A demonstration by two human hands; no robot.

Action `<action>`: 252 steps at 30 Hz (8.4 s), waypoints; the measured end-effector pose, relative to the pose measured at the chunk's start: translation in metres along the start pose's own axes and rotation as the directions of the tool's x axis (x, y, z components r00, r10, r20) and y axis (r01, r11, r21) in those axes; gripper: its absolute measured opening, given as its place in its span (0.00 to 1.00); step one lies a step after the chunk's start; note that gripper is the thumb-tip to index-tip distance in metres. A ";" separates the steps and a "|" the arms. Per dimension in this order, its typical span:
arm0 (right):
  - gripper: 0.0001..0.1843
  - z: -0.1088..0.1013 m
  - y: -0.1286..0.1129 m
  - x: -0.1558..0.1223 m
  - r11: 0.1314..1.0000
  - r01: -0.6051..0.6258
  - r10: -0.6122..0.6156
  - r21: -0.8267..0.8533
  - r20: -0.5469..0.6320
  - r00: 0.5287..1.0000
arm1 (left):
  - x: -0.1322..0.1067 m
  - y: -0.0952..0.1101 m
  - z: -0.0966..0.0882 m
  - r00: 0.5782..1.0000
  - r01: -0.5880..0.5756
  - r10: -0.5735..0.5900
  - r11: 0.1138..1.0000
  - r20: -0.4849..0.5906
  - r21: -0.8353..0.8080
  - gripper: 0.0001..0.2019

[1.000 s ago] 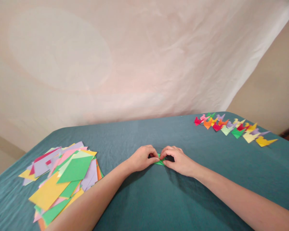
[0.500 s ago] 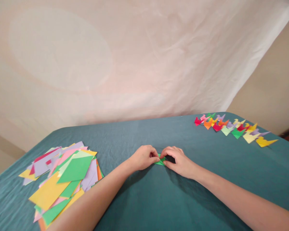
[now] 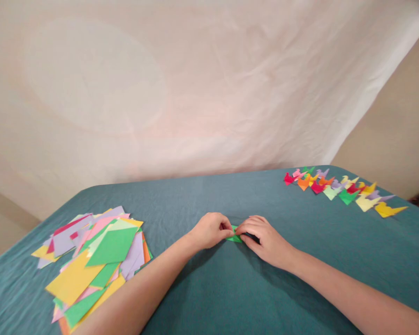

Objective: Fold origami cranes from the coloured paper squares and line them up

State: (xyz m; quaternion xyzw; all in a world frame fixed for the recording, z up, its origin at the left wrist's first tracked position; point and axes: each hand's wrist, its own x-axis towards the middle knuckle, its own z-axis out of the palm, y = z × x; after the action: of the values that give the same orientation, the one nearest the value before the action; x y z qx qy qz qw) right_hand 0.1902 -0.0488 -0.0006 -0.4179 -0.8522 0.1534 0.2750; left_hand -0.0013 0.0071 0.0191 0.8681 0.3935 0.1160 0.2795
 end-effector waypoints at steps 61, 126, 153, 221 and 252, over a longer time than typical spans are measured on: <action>0.20 -0.012 0.004 -0.008 0.887 0.351 -0.307 -0.299 0.186 0.933 | 0.005 -0.001 0.013 0.992 0.117 -0.116 0.993 -0.049 0.022 0.07; 0.17 -0.017 0.003 -0.005 0.882 0.339 -0.243 -0.327 0.301 0.922 | -0.051 0.033 0.023 0.985 -0.130 0.174 0.653 0.020 0.746 0.16; 0.17 -0.004 0.010 -0.009 0.918 0.321 -0.306 -0.232 0.099 0.947 | -0.051 0.030 0.024 0.980 -0.143 0.196 0.662 0.015 0.736 0.16; 0.15 -0.001 -0.010 -0.005 0.883 0.277 -0.230 -0.379 0.164 0.959 | -0.047 0.019 0.018 0.985 -0.035 0.151 0.662 -0.087 0.749 0.19; 0.19 0.000 -0.001 -0.006 0.895 0.245 -0.182 -0.372 0.197 0.963 | -0.042 0.016 0.020 0.975 -0.048 0.188 0.688 -0.114 0.724 0.17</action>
State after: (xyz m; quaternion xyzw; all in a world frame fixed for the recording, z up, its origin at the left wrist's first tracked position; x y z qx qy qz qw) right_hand 0.1930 -0.0544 -0.0022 -0.3548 -0.9253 -0.0196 0.1327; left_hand -0.0115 -0.0409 0.0128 0.9175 0.3742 0.0489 -0.1255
